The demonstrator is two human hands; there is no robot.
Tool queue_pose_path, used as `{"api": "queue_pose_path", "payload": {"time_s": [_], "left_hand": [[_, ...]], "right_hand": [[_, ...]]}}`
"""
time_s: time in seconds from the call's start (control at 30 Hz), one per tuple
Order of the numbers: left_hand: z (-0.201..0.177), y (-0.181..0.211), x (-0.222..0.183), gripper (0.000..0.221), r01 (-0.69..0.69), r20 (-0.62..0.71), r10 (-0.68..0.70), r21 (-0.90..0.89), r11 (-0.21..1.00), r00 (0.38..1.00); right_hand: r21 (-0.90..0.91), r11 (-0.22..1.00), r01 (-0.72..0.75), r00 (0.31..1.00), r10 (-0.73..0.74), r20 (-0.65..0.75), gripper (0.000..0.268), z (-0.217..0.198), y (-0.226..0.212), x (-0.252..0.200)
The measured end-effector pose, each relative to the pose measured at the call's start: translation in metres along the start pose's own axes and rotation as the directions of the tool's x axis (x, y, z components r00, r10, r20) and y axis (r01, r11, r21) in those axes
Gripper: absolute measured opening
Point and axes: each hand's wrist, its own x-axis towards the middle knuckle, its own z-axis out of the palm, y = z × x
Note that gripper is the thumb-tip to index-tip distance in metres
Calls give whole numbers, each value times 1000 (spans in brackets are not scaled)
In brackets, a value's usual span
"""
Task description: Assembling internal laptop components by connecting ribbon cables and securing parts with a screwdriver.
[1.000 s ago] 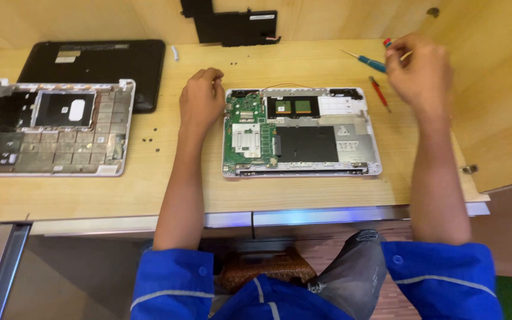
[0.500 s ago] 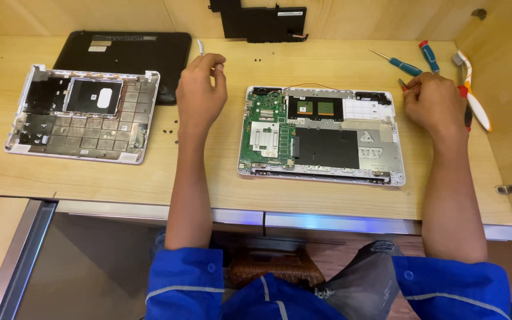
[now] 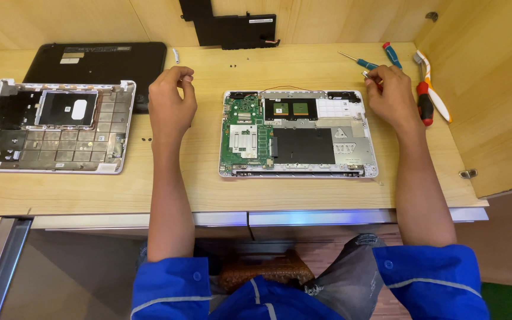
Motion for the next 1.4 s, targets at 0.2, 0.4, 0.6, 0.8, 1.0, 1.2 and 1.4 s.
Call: {"api": "queue_pose_path", "payload": {"time_s": [0.2, 0.4, 0.6, 0.8, 1.0, 1.2, 1.4], "left_hand": [[4, 2, -1, 18, 25, 32, -25, 0, 1000, 999], [24, 13, -5, 16, -13, 104, 13, -5, 1000, 994], [49, 24, -11, 15, -130, 236, 139, -54, 990, 962], [52, 19, -10, 16, -116, 291, 113, -7, 993, 950], [50, 19, -10, 15, -118, 304, 113, -3, 993, 946], [50, 15, -9, 15, -119, 278, 105, 33, 992, 955], [20, 12, -7, 18, -90, 163, 90, -11, 996, 982]], "right_hand": [[21, 999, 43, 995, -41, -93, 12, 3, 3, 1], [111, 993, 38, 994, -27, -102, 24, -1, -39, -1], [342, 916, 212, 973, -163, -166, 22, -2, -81, -1], [292, 908, 299, 952, -261, -161, 24, -4, -74, 0], [342, 911, 228, 970, -185, -155, 18, 1, -64, 1], [338, 914, 223, 972, -183, -145, 15, 9, -59, 2], [129, 917, 378, 919, -355, -171, 35, -2, -66, -1]]}}
